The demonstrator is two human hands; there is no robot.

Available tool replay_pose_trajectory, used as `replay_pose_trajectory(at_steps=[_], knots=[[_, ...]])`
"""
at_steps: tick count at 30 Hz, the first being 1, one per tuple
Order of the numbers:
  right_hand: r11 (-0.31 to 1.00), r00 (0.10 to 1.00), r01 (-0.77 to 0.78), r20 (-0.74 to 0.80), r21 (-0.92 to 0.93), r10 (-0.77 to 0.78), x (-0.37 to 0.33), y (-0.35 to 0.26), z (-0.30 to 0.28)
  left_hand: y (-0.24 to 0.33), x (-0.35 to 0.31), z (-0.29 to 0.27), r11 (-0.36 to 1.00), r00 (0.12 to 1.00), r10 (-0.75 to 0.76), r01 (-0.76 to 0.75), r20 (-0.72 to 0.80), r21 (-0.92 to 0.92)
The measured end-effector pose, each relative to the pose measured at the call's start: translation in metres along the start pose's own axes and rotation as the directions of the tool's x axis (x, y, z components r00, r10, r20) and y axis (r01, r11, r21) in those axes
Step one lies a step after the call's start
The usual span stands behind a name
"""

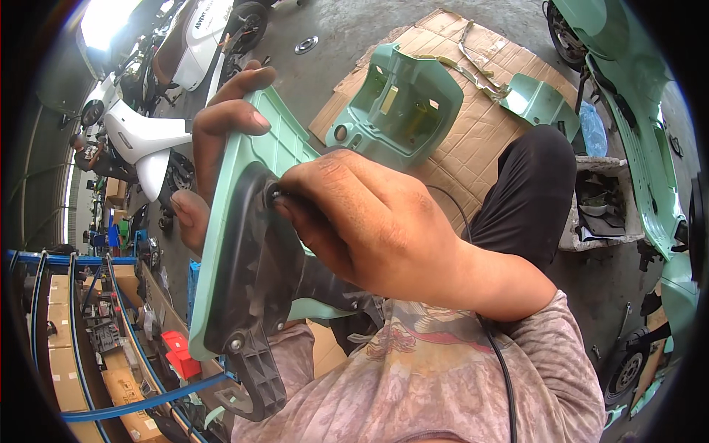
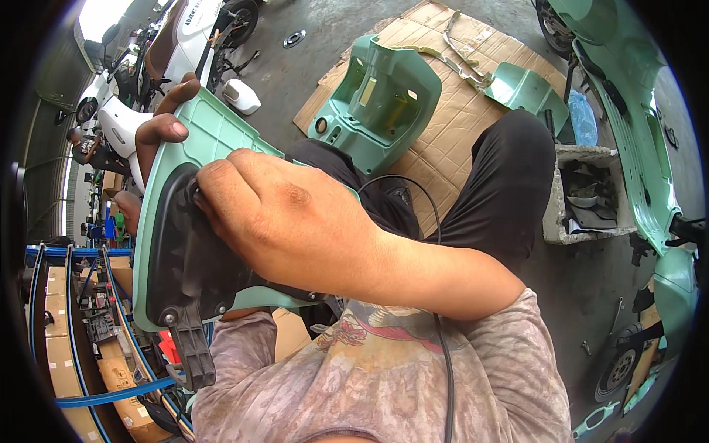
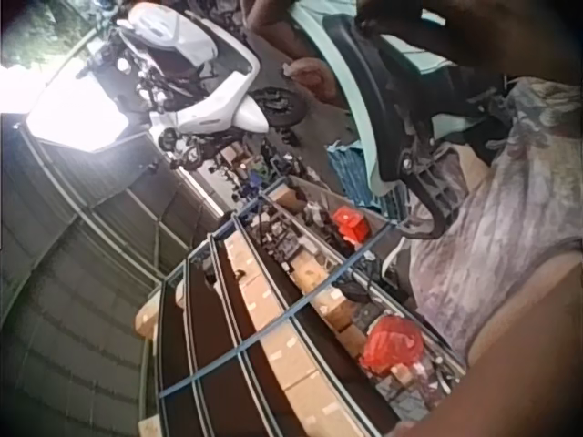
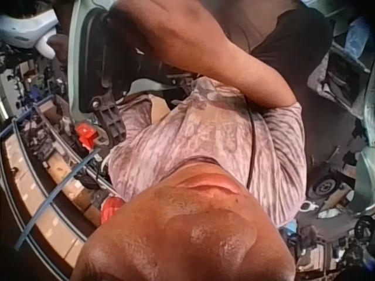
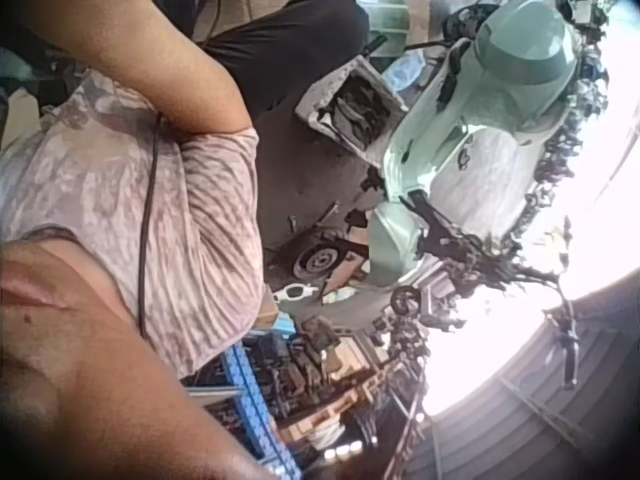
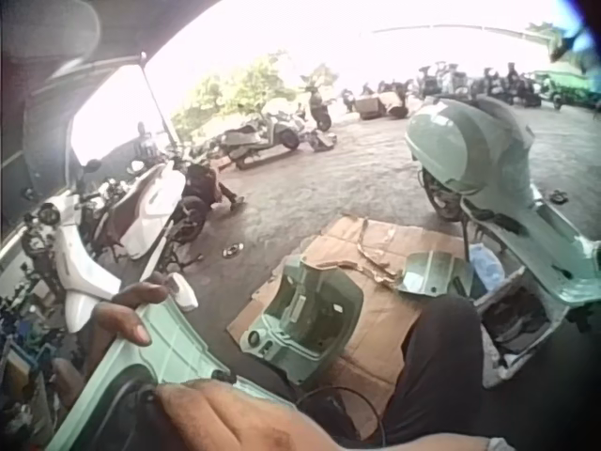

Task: The person attaches plastic panels to a scooter body by hand and using a screwdriver. The person places a black plastic trim onto a green scooter floorboard panel, secures it with screws, and then inserts small black components into a larger green front fairing panel.

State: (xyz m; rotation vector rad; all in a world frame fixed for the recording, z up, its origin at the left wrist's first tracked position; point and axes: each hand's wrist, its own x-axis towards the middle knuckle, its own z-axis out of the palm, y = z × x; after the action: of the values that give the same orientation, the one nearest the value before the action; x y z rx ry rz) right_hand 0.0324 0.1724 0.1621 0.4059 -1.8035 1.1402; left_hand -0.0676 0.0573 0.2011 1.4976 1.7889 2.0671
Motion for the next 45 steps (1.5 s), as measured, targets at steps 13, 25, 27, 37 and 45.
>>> replay_pose_trajectory(at_steps=[13, 25, 27, 37, 45], knots=[[0.954, 0.986, 0.088, 0.159, -0.288, -0.043, 0.015, -0.004, 0.0, -0.001, 0.001, -0.009, 0.997, 0.999, -0.036, 0.035, -0.015, -0.064], [0.972, 0.948, -0.208, 0.266, 0.107, 0.174, -0.014, 0.009, -0.049, -0.037, 0.019, -0.062, 0.986, 0.975, 0.015, 0.023, 0.221, -0.168], [0.908, 0.912, -0.383, 0.229, 0.17, 0.341, -0.035, 0.022, -0.089, -0.057, 0.023, -0.089, 0.981, 0.972, 0.082, -0.039, 0.221, -0.189], [0.082, 0.086, -0.996, -0.692, -0.038, 0.717, -0.388, 0.242, -0.304, -0.088, 0.035, -0.139, 0.964, 0.945, -0.067, 0.145, 0.321, -0.224], [-0.386, -0.092, -0.771, -0.511, -0.506, 0.854, -0.564, 0.26, -0.254, -0.096, 0.045, -0.123, 0.982, 0.917, -0.157, 0.184, 0.366, -0.04]])
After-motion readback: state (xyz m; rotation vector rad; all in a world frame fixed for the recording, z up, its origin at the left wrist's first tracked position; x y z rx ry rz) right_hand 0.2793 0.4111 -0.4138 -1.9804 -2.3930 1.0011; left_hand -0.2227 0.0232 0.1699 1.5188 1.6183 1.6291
